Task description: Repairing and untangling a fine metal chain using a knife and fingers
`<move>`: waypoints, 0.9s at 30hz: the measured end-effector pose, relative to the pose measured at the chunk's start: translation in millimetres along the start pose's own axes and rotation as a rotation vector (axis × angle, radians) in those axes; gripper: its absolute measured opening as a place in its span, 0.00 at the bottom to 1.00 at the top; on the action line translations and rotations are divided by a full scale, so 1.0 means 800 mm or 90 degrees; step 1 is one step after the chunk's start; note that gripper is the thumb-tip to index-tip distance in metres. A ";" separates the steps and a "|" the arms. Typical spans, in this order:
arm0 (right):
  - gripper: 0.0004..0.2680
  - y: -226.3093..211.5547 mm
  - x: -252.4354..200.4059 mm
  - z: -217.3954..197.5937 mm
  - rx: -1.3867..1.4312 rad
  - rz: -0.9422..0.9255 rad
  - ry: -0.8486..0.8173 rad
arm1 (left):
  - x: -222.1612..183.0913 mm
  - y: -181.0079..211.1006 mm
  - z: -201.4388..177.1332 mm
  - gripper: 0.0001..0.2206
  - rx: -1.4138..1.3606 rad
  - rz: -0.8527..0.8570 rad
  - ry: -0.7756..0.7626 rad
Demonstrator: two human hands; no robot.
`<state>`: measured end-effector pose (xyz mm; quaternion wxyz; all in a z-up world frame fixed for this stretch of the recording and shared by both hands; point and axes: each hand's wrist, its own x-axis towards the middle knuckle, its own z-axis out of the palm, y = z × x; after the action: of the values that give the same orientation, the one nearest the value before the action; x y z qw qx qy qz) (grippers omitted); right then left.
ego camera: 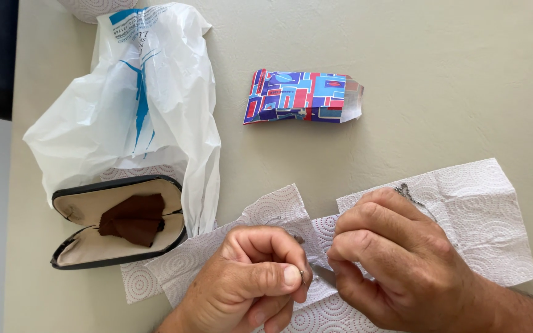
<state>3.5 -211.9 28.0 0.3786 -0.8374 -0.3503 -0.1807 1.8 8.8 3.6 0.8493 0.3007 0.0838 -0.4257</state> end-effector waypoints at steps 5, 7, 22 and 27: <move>0.03 -0.005 0.003 0.000 0.052 0.024 0.010 | 0.002 -0.002 0.000 0.08 0.018 0.005 0.011; 0.03 -0.009 0.004 0.000 0.086 0.045 0.021 | 0.003 -0.004 0.000 0.09 0.032 0.007 0.017; 0.02 -0.014 -0.003 0.009 0.175 0.115 0.008 | 0.006 -0.012 0.001 0.08 0.290 0.105 0.091; 0.03 -0.016 0.000 0.006 0.198 0.102 -0.064 | 0.004 -0.008 0.000 0.06 0.375 0.040 0.102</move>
<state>-5.3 -202.2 31.1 0.4988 -0.8020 -0.3246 -0.0511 -1.4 3.8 -0.3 0.7290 0.5689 0.0141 -0.3803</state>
